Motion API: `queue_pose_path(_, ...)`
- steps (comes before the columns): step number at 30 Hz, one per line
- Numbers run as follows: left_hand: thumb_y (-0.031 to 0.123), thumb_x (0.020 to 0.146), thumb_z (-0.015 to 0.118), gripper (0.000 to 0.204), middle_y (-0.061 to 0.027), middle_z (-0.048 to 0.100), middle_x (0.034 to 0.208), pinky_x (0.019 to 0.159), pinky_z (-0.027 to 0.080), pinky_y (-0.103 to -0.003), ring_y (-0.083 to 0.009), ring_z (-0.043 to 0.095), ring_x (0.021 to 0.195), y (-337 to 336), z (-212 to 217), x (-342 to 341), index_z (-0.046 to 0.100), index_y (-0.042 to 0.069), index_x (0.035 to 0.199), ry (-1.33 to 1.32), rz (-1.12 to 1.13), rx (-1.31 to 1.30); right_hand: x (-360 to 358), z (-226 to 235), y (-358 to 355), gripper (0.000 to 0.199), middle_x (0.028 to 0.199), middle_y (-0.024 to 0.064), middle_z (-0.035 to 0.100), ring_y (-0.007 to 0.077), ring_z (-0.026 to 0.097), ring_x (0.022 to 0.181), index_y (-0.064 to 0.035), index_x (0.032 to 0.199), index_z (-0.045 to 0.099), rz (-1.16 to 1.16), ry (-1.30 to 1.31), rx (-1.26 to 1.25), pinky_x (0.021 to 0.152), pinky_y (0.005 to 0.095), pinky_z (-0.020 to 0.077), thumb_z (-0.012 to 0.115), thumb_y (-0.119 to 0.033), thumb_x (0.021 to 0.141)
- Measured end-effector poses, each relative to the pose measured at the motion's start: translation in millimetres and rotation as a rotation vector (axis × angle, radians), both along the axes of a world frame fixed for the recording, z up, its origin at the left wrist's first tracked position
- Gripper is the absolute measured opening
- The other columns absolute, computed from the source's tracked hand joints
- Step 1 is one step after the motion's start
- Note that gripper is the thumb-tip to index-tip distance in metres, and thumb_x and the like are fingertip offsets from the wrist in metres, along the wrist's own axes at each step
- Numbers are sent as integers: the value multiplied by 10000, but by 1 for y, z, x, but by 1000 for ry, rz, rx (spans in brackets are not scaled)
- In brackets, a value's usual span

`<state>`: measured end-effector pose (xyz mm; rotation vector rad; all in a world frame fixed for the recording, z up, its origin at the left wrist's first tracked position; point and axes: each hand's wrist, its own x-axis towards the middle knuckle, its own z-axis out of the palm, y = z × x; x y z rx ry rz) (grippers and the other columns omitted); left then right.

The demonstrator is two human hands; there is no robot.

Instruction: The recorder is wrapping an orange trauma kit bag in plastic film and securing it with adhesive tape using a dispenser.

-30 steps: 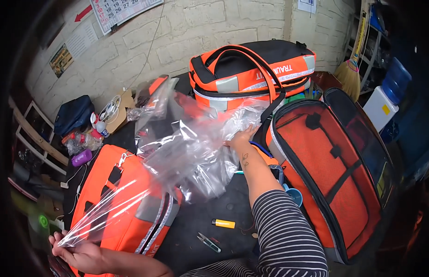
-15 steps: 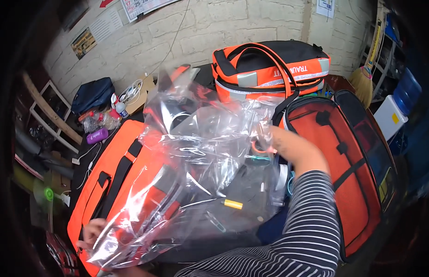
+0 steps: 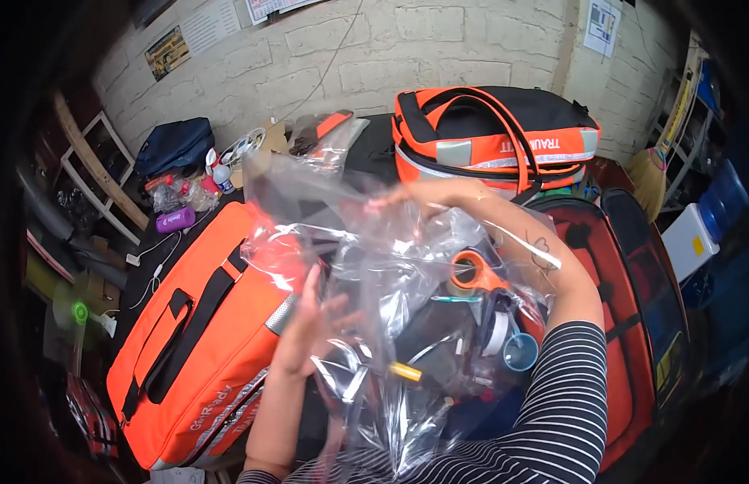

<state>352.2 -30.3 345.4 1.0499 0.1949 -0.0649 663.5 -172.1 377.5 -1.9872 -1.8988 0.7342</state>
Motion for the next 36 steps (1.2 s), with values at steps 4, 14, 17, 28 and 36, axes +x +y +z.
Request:
queue_pose_path(4,7,707,747,1241,-277,121,1478,804,489,-335,-247,548,1100,-17,-25,46,-210,259,1455,-20,18,93,22,7,33,700,1384,126,455,240,423,1279,-92,1383,425,-108,12,60,1002,359,407,635,-8,720)
queue_pose_path(14,-110,645,439,514,-145,624,969,780,456,-297,-263,609,914,4,-50,33,651,31,1091,-151,12,808,15,-81,68,396,1198,189,537,367,522,1121,-133,1170,583,-54,-372,-67,895,458,446,626,-219,786)
queue_pose_path(17,-91,619,442,461,-177,576,852,735,459,-397,-361,554,817,11,-27,5,687,46,985,-172,44,1210,64,-90,61,216,1134,159,575,346,562,1044,-65,953,659,-60,-502,-107,833,459,477,574,-127,764)
queue_pose_path(28,-27,607,440,167,-131,588,710,657,368,-338,-242,497,705,65,38,-135,597,-28,664,75,410,1314,152,-164,-95,287,1145,40,541,223,475,1098,-121,1061,679,-354,-1469,-449,959,410,318,496,-193,852)
queue_pose_path(36,290,860,486,323,-174,543,822,690,441,-389,-277,548,786,105,56,-197,567,-11,773,-445,772,1383,197,-204,-107,281,1068,117,657,256,603,1013,-58,1024,688,-664,-985,-686,899,414,430,521,-170,829)
